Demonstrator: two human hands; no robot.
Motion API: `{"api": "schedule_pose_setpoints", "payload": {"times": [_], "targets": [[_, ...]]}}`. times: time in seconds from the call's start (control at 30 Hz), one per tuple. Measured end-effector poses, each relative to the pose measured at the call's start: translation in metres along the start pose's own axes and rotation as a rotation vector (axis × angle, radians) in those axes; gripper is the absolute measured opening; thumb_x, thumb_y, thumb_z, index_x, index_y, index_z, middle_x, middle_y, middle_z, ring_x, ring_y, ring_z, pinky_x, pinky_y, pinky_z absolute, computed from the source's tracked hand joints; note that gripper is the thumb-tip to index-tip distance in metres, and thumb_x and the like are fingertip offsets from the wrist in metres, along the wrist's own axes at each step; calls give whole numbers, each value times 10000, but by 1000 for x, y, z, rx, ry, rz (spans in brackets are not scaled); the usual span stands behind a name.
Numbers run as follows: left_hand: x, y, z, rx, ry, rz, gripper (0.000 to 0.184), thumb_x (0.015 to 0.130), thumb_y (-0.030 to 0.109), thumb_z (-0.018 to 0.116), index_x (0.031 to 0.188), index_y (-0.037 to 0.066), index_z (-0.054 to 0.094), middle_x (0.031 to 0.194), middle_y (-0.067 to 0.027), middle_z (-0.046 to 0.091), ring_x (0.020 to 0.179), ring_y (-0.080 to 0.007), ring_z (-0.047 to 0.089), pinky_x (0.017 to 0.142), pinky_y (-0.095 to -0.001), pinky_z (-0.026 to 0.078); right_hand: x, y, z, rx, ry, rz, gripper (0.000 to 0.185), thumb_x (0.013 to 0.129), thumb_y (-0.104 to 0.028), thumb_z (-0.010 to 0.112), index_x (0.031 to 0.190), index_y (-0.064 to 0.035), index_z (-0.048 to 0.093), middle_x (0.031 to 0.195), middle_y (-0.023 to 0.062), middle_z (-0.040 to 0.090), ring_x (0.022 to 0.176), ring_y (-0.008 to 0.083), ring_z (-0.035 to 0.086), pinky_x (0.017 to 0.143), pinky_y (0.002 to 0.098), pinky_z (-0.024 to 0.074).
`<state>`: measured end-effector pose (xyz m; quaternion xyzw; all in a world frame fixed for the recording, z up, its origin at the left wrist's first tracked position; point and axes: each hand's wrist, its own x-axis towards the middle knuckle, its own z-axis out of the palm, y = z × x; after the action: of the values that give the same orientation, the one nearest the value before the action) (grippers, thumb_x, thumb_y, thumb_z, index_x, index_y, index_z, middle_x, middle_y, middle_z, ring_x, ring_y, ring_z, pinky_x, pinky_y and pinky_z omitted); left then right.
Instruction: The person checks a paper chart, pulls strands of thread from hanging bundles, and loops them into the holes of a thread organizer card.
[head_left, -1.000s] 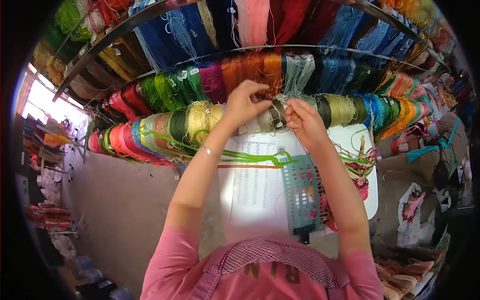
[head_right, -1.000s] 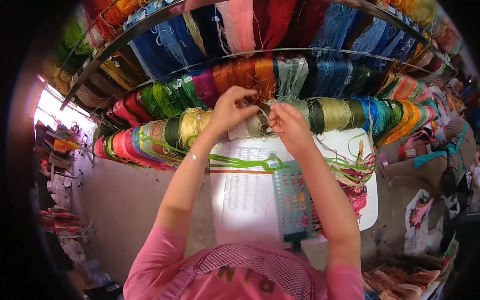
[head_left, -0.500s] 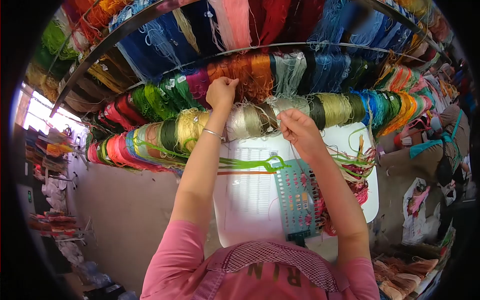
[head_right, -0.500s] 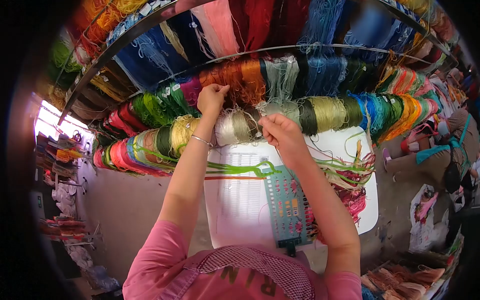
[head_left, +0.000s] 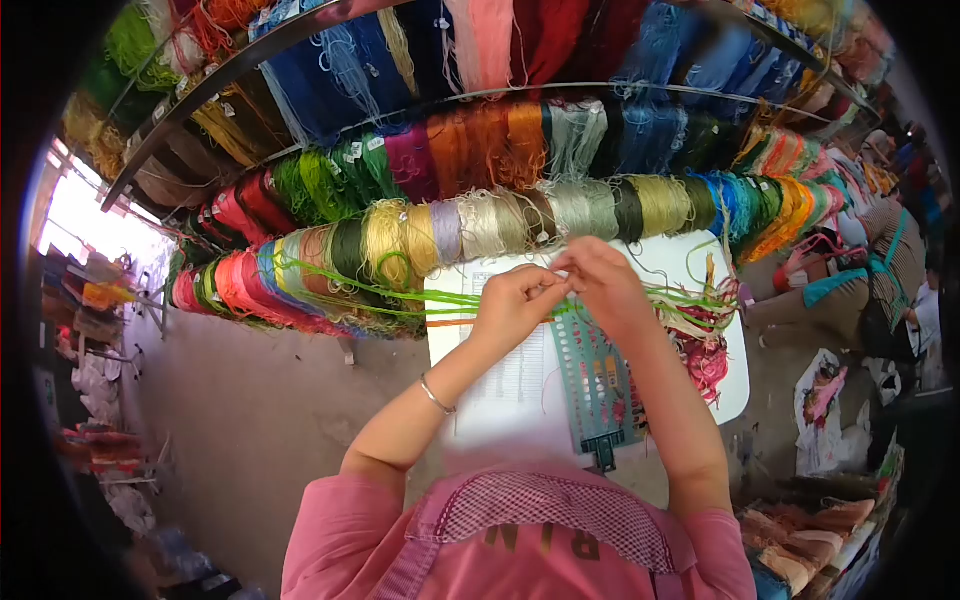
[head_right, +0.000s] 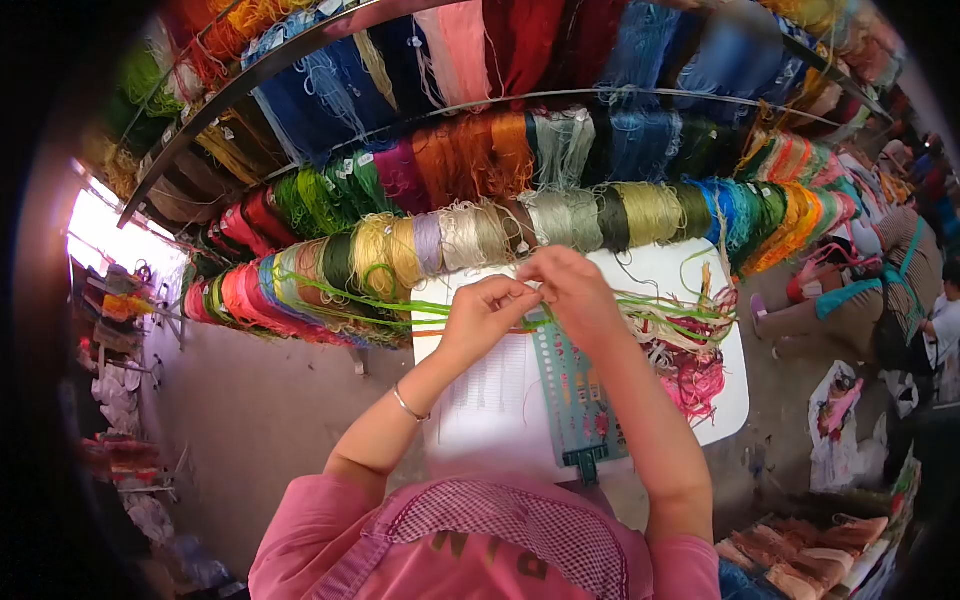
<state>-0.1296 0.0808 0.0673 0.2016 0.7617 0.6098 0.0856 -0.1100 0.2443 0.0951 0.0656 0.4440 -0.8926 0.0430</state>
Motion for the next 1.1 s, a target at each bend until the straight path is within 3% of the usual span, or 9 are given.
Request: {"api": "schedule_pose_setpoints", "payload": {"times": [0.17, 0.33, 0.43, 0.67, 0.7, 0.77, 0.87, 1.0, 1.1], "targets": [[-23, -3, -37, -240, -96, -59, 218, 924, 105, 628, 1128, 34, 654, 879, -28, 674, 717, -63, 633, 616, -211, 534, -89, -76, -80, -300, 217, -266, 111, 939, -180, 603, 945, -69, 612, 638, -64, 436, 573, 55, 396, 524, 217, 311], [-32, -34, -101, -93, 75, -46, 175, 949, 100, 580, 1064, 7, 674, 863, -39, 683, 687, -61, 603, 582, -202, 504, -254, -177, -222, -1126, 1047, -651, 124, 894, -162, 671, 898, -41, 699, 777, -61, 613, 712, 40, 515, 646, 222, 412], [-29, -18, -98, -40, 58, 42, 188, 931, 95, 600, 1084, 15, 674, 894, -40, 683, 740, -69, 603, 628, -206, 498, -354, -225, -255, -1490, 1284, -490, 158, 866, -164, 693, 823, -12, 684, 694, -35, 593, 651, 56, 519, 605, 223, 401], [-34, 140, 41, -33, -433, 711, 717, 749, 165, 806, 1386, 114, 480, 1436, -125, 423, 1308, -286, 430, 1086, -372, 345, -256, -168, 31, -1309, 272, -69, 151, 893, -142, 661, 861, 5, 671, 709, -44, 592, 643, 6, 493, 559, 187, 377], [-43, 149, 59, -79, -499, 739, 605, 770, 176, 792, 1308, 73, 535, 1401, -157, 444, 1315, -301, 418, 1105, -383, 318, -253, -166, 45, -1328, 222, -52, 154, 896, -142, 659, 858, 7, 668, 679, -57, 577, 616, -6, 471, 536, 185, 357], [-39, 154, 73, -173, -750, 781, 397, 841, 196, 739, 1164, 24, 585, 1240, -129, 578, 1215, -238, 523, 1029, -352, 405, -258, -169, 54, -1195, 216, -105, 155, 893, -147, 661, 864, 5, 667, 636, -72, 553, 576, -16, 445, 506, 186, 328], [-44, 162, 50, -610, -1059, 11, 205, 929, 226, 649, 1001, 38, 609, 1028, -41, 649, 976, -141, 605, 829, -281, 479, -271, -178, 40, -1148, 254, -97, 155, 891, -151, 664, 865, 2, 667, 664, -59, 565, 609, 1, 476, 534, 190, 357], [-42, 174, 26, -253, -834, 264, 194, 979, 209, 572, 931, 24, 608, 840, 30, 598, 782, -43, 527, 680, -217, 428, -263, -165, -8, -1575, 66, -419, 167, 896, -157, 664, 933, 4, 647, 824, -10, 608, 770, 52, 541, 662, 207, 431], [-40, 179, 34, -171, -805, 431, 225, 971, 225, 586, 951, 5, 625, 840, 38, 599, 788, -30, 514, 681, -207, 418, -233, -124, 32, -1092, -33, -428, 189, 913, -169, 647, 1010, -13, 601, 889, -20, 576, 830, 61, 535, 715, 215, 440]]}}
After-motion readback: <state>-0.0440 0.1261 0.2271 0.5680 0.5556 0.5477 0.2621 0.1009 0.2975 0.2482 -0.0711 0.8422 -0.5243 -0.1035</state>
